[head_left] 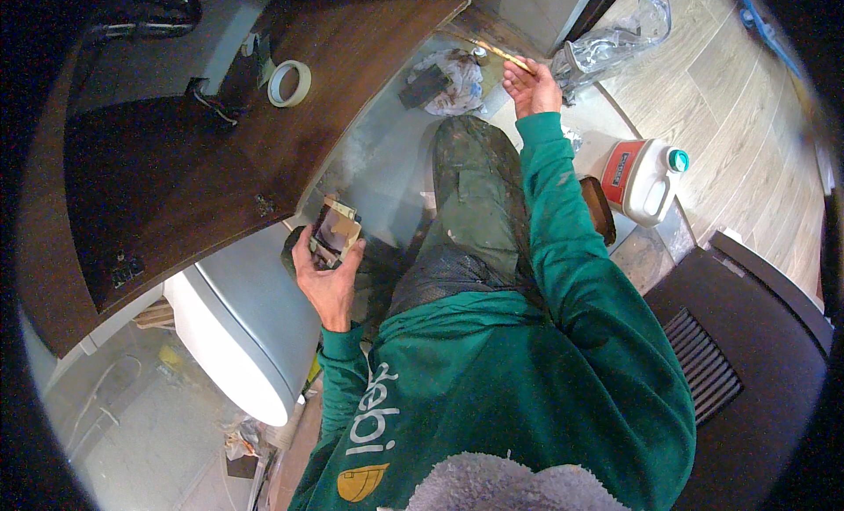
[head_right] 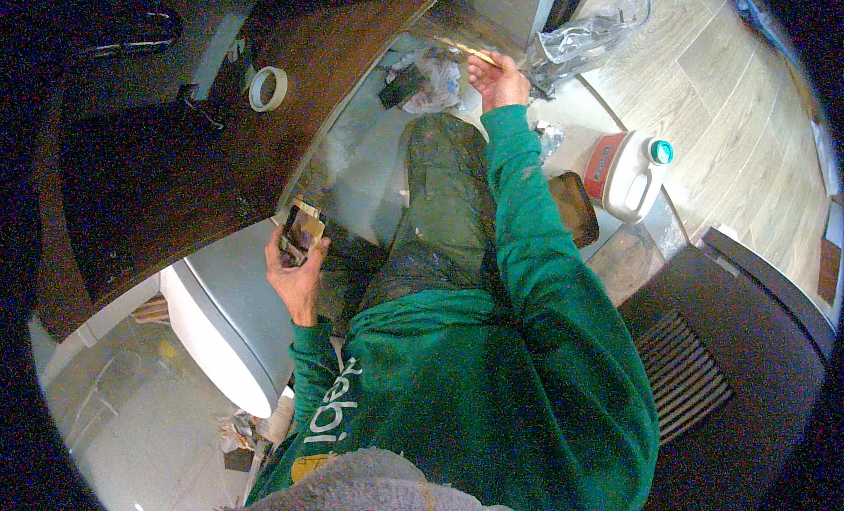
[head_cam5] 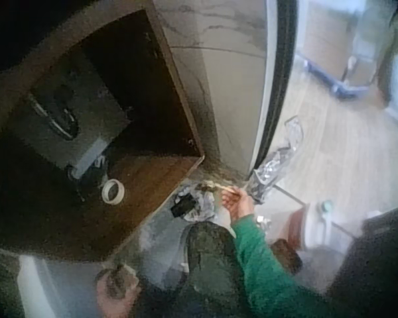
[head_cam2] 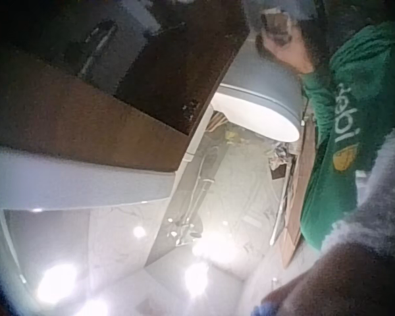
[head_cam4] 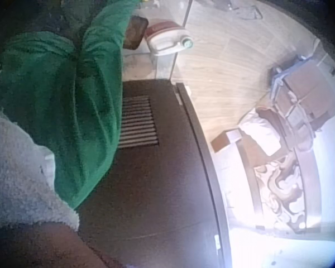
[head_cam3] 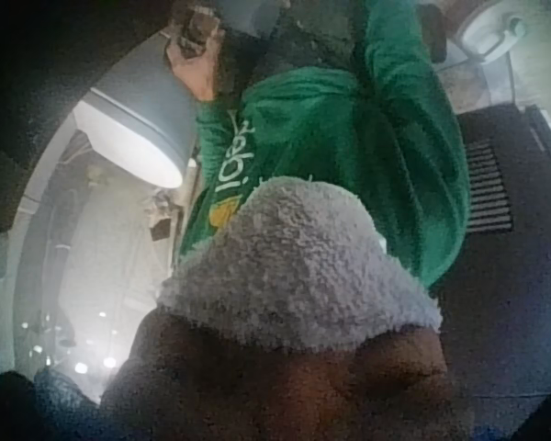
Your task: The person sits on the floor and applies painter's tape along the edge of a cabinet door. They then use a paintbrush to apply stain or paint to the cabinet edge.
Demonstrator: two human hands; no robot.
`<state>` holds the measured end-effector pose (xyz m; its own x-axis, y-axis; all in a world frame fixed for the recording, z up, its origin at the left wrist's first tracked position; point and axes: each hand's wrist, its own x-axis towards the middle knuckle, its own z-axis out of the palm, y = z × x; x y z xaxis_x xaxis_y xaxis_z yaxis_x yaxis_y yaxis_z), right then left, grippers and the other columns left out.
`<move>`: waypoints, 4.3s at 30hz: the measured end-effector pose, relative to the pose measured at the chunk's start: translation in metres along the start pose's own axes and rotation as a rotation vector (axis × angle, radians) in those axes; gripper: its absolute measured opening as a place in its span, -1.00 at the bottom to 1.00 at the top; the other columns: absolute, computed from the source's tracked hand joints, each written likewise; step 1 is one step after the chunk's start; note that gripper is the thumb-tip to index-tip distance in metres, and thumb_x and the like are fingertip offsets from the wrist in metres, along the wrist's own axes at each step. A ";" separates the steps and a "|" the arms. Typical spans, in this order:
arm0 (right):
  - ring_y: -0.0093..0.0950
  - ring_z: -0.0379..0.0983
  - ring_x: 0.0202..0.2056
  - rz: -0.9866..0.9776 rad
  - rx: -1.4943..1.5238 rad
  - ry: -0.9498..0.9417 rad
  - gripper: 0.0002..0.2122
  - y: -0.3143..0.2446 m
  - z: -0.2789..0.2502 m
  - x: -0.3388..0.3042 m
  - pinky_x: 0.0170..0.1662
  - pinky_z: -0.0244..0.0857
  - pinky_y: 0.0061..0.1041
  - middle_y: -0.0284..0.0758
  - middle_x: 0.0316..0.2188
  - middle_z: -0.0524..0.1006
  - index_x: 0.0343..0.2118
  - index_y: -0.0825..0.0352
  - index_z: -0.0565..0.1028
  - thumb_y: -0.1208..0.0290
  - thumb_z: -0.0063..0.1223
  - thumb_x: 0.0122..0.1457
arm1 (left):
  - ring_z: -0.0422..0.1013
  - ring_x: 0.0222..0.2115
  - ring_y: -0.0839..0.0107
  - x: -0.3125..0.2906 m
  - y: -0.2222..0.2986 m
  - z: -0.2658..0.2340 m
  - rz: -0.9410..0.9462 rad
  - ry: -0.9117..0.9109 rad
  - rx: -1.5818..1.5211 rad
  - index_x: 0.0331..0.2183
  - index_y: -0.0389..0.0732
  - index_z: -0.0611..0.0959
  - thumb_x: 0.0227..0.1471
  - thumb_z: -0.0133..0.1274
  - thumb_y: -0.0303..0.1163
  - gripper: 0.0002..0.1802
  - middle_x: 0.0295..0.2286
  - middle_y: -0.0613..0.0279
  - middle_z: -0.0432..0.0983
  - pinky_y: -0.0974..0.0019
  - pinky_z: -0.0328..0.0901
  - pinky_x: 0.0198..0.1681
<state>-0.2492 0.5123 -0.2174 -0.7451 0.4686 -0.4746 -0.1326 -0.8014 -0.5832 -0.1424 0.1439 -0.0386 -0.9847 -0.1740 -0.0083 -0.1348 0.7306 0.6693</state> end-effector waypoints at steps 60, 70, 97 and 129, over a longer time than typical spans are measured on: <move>-0.38 0.53 -0.39 -0.028 0.061 0.013 -0.71 -0.013 -0.007 0.026 -0.29 0.45 -0.45 -0.10 -0.31 0.59 -0.15 0.49 0.46 0.35 -0.09 0.20 | 0.37 -0.10 0.25 0.009 0.003 0.007 0.029 -0.010 0.030 0.00 -0.38 0.47 -0.36 0.43 -0.32 -0.17 -0.11 0.06 0.42 0.25 0.27 0.00; -0.37 0.48 -0.28 -0.004 0.224 0.066 -0.68 -0.039 -0.027 -0.052 -0.15 0.39 -0.35 -0.15 -0.30 0.57 -0.11 0.42 0.44 0.28 -0.07 0.19 | 0.39 -0.12 0.21 0.015 0.003 0.014 0.090 -0.014 -0.006 -0.02 -0.37 0.47 -0.37 0.44 -0.32 -0.17 -0.13 0.05 0.42 0.23 0.30 -0.03; -0.54 0.51 -0.49 -0.644 -1.465 -0.660 -0.83 -0.055 0.247 -0.373 -0.36 0.41 -0.59 -0.19 -0.51 0.61 -0.29 0.52 0.58 0.51 0.03 0.21 | 0.33 0.01 0.00 0.052 0.012 -0.081 0.501 0.054 -0.433 0.04 -0.28 0.42 -0.42 0.41 -0.27 -0.09 0.00 -0.08 0.34 0.15 0.28 0.09; -0.40 0.57 -0.34 -0.375 -0.757 -0.370 -0.81 -0.059 0.115 -0.411 -0.26 0.45 -0.50 -0.10 -0.34 0.60 -0.18 0.54 0.53 0.56 0.01 0.20 | 0.42 -0.11 0.08 0.030 0.064 -0.088 0.578 -0.071 -0.198 -0.03 -0.33 0.50 -0.48 0.42 -0.31 -0.15 -0.09 -0.03 0.42 0.19 0.34 -0.04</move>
<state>-0.0103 0.3245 0.0880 -0.9185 0.3954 -0.0020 -0.0421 -0.1027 -0.9938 -0.1706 0.1271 0.0697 -0.8983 0.2631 0.3518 0.4392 0.5562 0.7055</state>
